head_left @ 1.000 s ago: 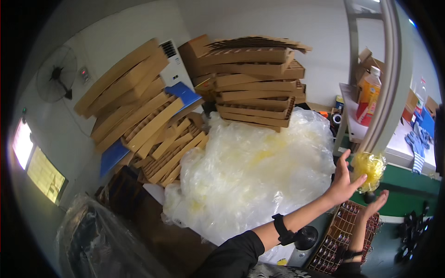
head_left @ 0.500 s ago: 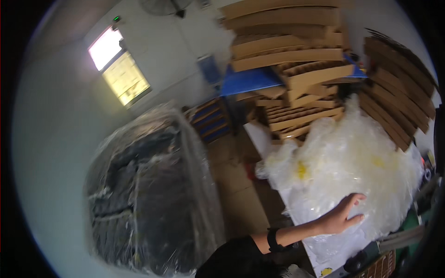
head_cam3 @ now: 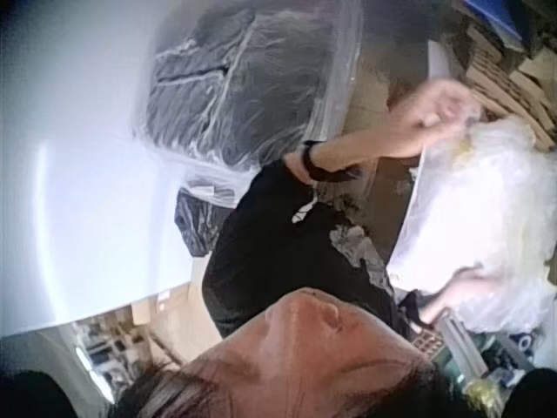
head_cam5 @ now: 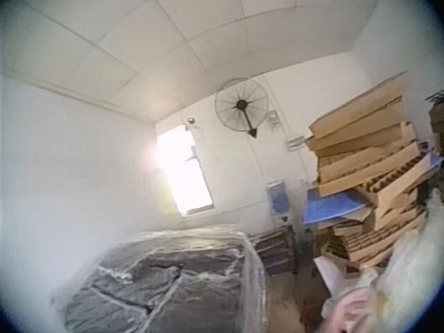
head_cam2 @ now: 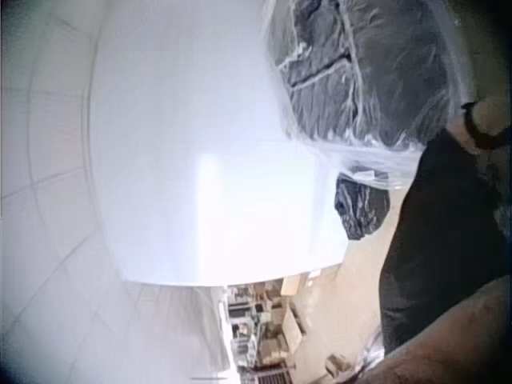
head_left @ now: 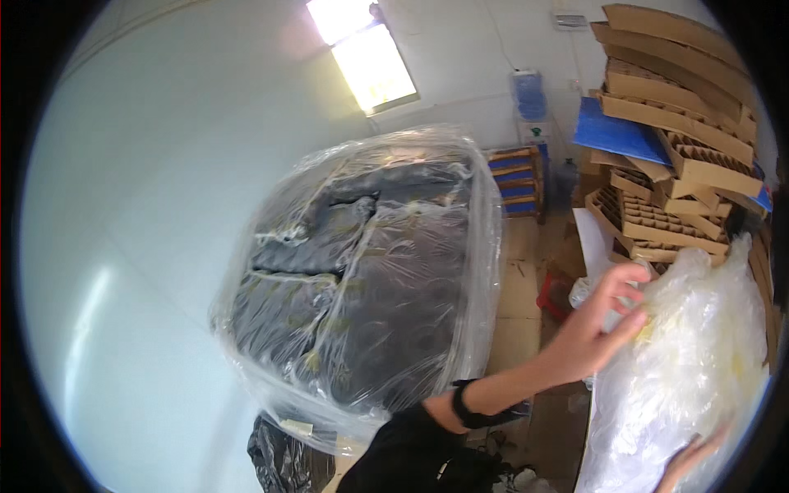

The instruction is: Assembling and inspecting black plastic hemispherical casings at a factory workstation.

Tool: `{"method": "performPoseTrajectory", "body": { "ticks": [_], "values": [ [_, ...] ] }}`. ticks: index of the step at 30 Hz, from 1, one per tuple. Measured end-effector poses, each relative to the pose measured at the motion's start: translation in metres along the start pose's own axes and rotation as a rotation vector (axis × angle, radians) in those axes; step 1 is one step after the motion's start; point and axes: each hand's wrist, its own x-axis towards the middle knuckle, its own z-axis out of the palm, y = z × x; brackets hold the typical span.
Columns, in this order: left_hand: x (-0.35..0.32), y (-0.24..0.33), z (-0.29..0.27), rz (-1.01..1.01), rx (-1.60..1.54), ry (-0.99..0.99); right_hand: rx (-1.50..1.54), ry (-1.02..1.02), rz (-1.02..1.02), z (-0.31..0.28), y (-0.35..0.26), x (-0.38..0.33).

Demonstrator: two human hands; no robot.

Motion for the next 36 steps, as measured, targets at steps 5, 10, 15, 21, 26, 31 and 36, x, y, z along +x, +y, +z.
{"method": "performPoseTrajectory", "body": {
  "ticks": [5, 10, 15, 21, 26, 31, 36],
  "values": [
    [-0.067, 0.061, -0.084, -0.139, 0.173, 0.310, 1.397, -0.674, 0.599, 0.051, -0.164, -0.007],
    [-0.147, 0.057, -0.117, -0.428, 0.328, 0.577, 2.260, -1.024, 1.770, 0.074, -0.305, 0.049],
    [-0.153, 0.017, -0.105, -0.341, 0.857, 0.287, 2.555, -1.249, 1.623, 0.092, -0.400, 0.076],
    [-0.121, -0.004, -0.118, -0.409, 0.878, 0.497, 2.555, -1.541, 1.575, 0.123, -0.470, 0.071],
    [-0.141, -0.005, -0.164, -0.737, 0.657, 0.507, 2.559, -1.754, 1.327, 0.151, -0.530, 0.055],
    [-0.141, -0.010, -0.184, -0.726, 0.981, 0.624, 2.607, -1.648, 0.713, 0.222, -0.587, 0.059],
    [-0.122, -0.017, -0.177, -0.819, 1.052, 0.686, 2.431, -1.287, 0.309, 0.376, -0.591, 0.091]
  ]
}}
